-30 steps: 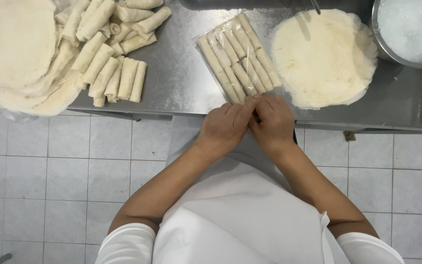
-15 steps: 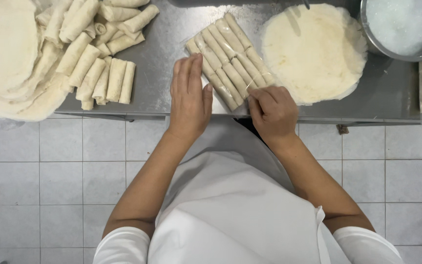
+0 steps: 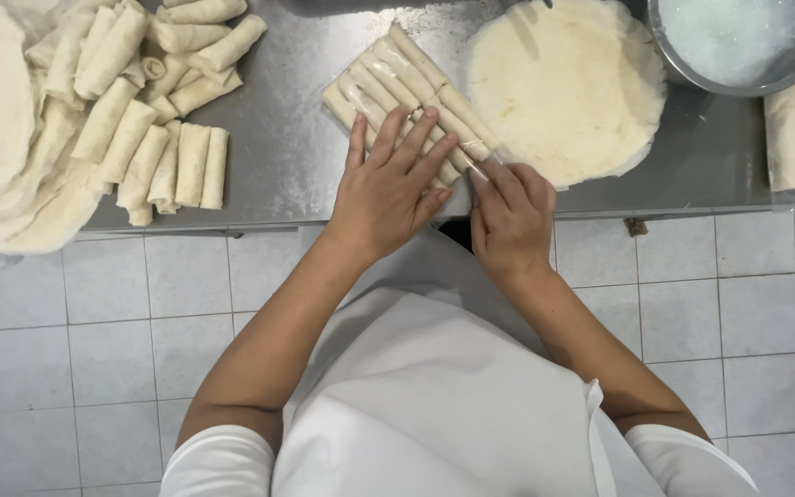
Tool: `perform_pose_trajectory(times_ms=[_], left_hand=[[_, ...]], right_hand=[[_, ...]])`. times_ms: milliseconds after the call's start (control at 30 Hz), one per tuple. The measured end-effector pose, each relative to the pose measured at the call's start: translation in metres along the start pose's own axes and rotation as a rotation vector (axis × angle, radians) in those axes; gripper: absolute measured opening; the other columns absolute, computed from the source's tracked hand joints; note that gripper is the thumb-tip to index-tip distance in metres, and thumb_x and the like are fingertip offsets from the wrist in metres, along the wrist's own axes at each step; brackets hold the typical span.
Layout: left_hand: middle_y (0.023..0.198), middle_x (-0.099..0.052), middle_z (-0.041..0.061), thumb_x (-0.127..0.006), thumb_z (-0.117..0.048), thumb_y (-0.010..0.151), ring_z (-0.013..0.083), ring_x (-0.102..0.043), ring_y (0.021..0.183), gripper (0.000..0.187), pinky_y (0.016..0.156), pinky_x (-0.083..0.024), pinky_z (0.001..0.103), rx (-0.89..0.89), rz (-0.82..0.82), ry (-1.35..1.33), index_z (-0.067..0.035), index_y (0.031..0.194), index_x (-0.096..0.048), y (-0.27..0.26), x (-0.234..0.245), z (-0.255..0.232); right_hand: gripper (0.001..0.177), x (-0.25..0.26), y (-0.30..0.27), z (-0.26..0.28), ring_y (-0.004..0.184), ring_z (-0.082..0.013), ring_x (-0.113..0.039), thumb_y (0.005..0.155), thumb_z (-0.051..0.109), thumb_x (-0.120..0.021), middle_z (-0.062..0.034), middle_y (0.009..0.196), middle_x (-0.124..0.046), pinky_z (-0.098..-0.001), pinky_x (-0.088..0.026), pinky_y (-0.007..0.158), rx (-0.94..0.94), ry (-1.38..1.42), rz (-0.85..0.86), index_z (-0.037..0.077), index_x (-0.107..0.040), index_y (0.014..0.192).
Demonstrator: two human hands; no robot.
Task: The person packages pre-rolled food items by hand into plastic sleeves, adds a pink label to each bag, and stacks them on a metal prep table.
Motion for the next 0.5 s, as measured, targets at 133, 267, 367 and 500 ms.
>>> perform_pose_trajectory(times_ms=[133,267,367,500], left_hand=[[0.162,-0.027,0.001,-0.034,-0.055,0.101,0.0312,-0.015,0.15,0.057,0.118,-0.005,0.064,-0.005,-0.05,0.012,-0.032,0.153,-0.035,-0.003,-0.009,0.002],[0.151,-0.043,0.011,-0.043,-0.058,0.097,0.0401,-0.036,0.14,0.06,0.111,-0.023,0.067,-0.163,-0.311,0.032,-0.026,0.148,-0.046,-0.003,-0.021,-0.002],[0.143,-0.053,0.012,-0.039,-0.056,0.099,0.0386,-0.049,0.133,0.06,0.111,-0.034,0.057,-0.379,-0.451,-0.169,-0.02,0.147,-0.047,-0.009,-0.019,-0.01],[0.115,-0.068,0.015,-0.049,-0.016,0.1,0.0356,-0.063,0.108,0.023,0.093,-0.049,0.051,-0.527,-0.693,-0.216,-0.004,0.106,-0.068,0.022,-0.002,0.044]], right_hand=[[0.015,-0.002,0.0,-0.006,0.109,-0.0289,-0.05,0.093,0.003,-0.061,-0.0066,0.102,-0.059,-0.0426,-0.038,0.092,-0.024,-0.008,0.029,0.003,-0.068,0.107],[0.021,-0.003,-0.002,-0.008,0.106,-0.0334,-0.062,0.09,-0.004,-0.061,-0.0104,0.102,-0.066,-0.0439,-0.046,0.095,0.064,0.323,-0.055,0.002,-0.071,0.108],[0.016,-0.006,-0.001,-0.015,0.106,-0.0412,-0.065,0.088,-0.006,-0.064,-0.0181,0.103,-0.069,-0.0488,-0.05,0.094,0.046,0.577,-0.08,-0.002,-0.071,0.101],[0.017,0.004,-0.014,-0.059,0.094,-0.0354,-0.069,0.089,-0.008,-0.067,-0.0139,0.098,-0.072,-0.043,-0.052,0.087,-0.1,0.602,-0.118,0.0,-0.076,0.102]])
Point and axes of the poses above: each hand's wrist, its own y-axis towards the middle knuckle, its own x-axis out of the back of the hand, z = x × y, the point moved 3 cm from there along y, towards the middle knuckle
